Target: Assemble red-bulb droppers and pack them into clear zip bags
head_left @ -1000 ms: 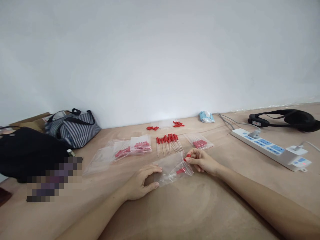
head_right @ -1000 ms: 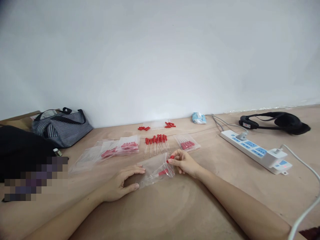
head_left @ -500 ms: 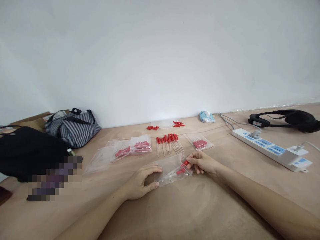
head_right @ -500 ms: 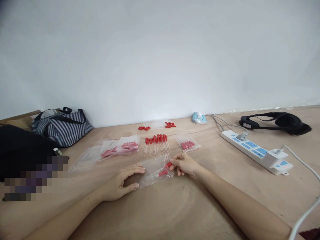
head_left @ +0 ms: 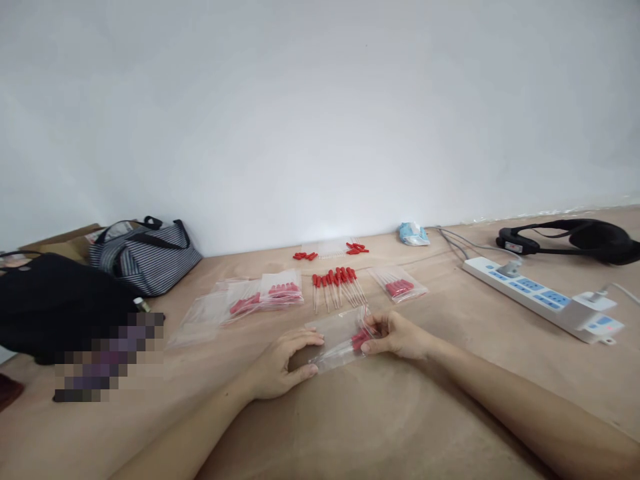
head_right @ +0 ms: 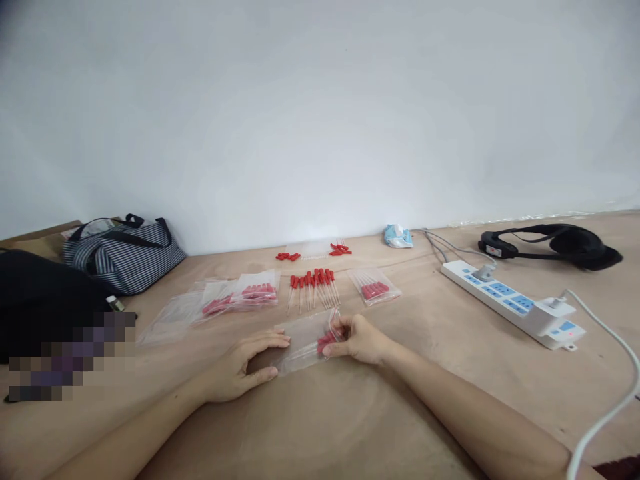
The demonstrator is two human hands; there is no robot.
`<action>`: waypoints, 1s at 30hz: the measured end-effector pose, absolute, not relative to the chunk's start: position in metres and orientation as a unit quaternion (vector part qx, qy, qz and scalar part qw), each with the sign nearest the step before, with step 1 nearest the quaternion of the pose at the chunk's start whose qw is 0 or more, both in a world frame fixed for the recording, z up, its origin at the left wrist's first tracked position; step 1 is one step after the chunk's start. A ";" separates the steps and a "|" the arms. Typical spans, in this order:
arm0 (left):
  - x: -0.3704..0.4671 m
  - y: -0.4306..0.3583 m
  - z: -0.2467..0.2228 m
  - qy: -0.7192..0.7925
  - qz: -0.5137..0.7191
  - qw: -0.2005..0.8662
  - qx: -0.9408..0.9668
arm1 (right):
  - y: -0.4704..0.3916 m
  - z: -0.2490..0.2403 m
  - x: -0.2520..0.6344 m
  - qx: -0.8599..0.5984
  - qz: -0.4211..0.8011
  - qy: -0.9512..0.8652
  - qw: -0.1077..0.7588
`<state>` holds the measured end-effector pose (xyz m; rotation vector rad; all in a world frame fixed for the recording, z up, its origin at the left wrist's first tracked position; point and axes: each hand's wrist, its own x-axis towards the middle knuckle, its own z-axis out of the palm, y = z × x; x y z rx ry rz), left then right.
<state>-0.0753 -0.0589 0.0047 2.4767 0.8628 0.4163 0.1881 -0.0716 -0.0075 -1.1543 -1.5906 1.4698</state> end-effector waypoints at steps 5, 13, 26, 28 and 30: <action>-0.077 -0.058 0.002 0.317 0.155 0.237 0.905 | -0.069 -0.008 0.192 -0.521 0.578 -0.547 0.308; -0.074 -0.058 0.006 0.301 0.146 0.242 0.911 | -0.060 -0.016 0.202 -0.550 0.568 -0.514 0.331; -0.075 -0.057 0.005 0.304 0.134 0.240 0.912 | 0.020 -0.011 0.184 -0.710 0.165 -0.611 0.307; -0.075 -0.058 0.005 0.302 0.136 0.243 0.912 | 0.028 -0.008 0.176 -0.719 0.159 -0.611 0.290; -0.075 -0.058 0.004 0.302 0.135 0.245 0.911 | 0.035 -0.006 0.170 -0.723 0.157 -0.612 0.277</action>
